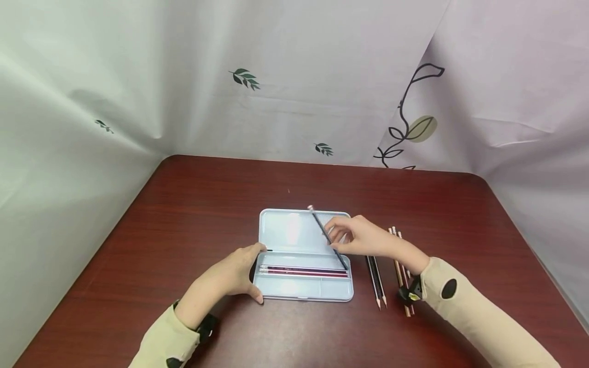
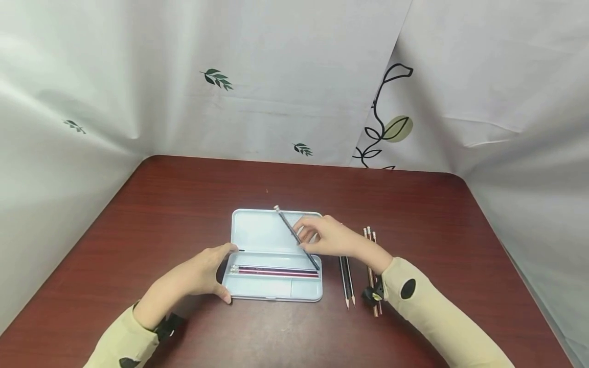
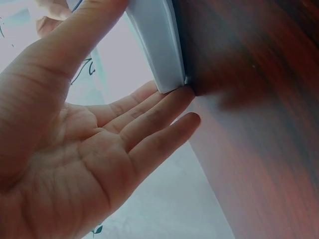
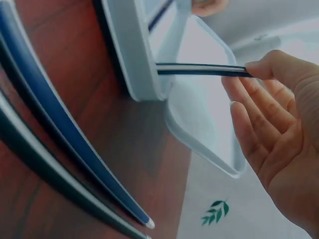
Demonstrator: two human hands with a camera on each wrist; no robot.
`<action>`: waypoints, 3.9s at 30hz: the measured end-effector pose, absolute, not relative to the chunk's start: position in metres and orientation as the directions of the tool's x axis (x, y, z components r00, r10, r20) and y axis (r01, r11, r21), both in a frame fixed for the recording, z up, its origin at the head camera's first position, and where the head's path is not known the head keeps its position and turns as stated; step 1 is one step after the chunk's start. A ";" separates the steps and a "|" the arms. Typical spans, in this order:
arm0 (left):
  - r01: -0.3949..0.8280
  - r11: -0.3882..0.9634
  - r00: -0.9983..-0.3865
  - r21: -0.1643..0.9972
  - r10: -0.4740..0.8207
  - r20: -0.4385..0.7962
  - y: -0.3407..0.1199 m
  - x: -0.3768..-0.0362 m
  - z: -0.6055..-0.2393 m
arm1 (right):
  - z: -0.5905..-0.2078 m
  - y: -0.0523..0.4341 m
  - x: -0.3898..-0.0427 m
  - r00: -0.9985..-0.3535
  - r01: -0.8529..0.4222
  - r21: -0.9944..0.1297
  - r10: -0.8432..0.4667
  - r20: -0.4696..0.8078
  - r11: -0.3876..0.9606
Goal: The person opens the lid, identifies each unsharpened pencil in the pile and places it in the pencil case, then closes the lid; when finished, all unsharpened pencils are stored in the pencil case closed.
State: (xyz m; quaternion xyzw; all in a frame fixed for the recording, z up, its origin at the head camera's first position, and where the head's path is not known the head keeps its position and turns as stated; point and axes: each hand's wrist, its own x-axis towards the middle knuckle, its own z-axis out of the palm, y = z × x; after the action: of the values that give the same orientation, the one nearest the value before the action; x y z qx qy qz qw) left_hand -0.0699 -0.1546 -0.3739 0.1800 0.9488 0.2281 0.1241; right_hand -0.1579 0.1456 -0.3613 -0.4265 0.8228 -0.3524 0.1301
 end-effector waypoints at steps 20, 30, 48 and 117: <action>0.358 0.816 -0.890 0.454 0.445 -0.097 -0.158 -0.068 -0.371 | -0.380 0.117 -0.136 -0.410 -0.879 -0.279 -0.912 0.025 0.387; 0.324 0.822 -0.896 0.468 0.425 -0.125 -0.156 -0.069 -0.372 | -0.378 0.122 -0.134 -0.412 -0.883 -0.253 -0.911 0.019 0.395; 0.302 0.832 -0.902 0.466 0.407 -0.142 -0.155 -0.071 -0.373 | -0.370 0.168 -0.132 -0.557 -0.800 -0.312 -0.828 0.068 0.512; 0.312 0.833 -0.904 0.457 0.408 -0.126 -0.154 -0.069 -0.373 | -0.352 0.229 -0.139 -0.920 -0.082 -0.620 -0.299 -0.255 0.780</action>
State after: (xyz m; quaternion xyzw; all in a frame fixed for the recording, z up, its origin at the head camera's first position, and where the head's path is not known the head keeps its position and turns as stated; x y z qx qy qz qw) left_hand -0.0690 -0.1539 -0.3725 0.1895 0.9509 0.2185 0.1100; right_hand -0.1388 0.2292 -0.3523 -0.1028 0.9277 -0.3149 0.1721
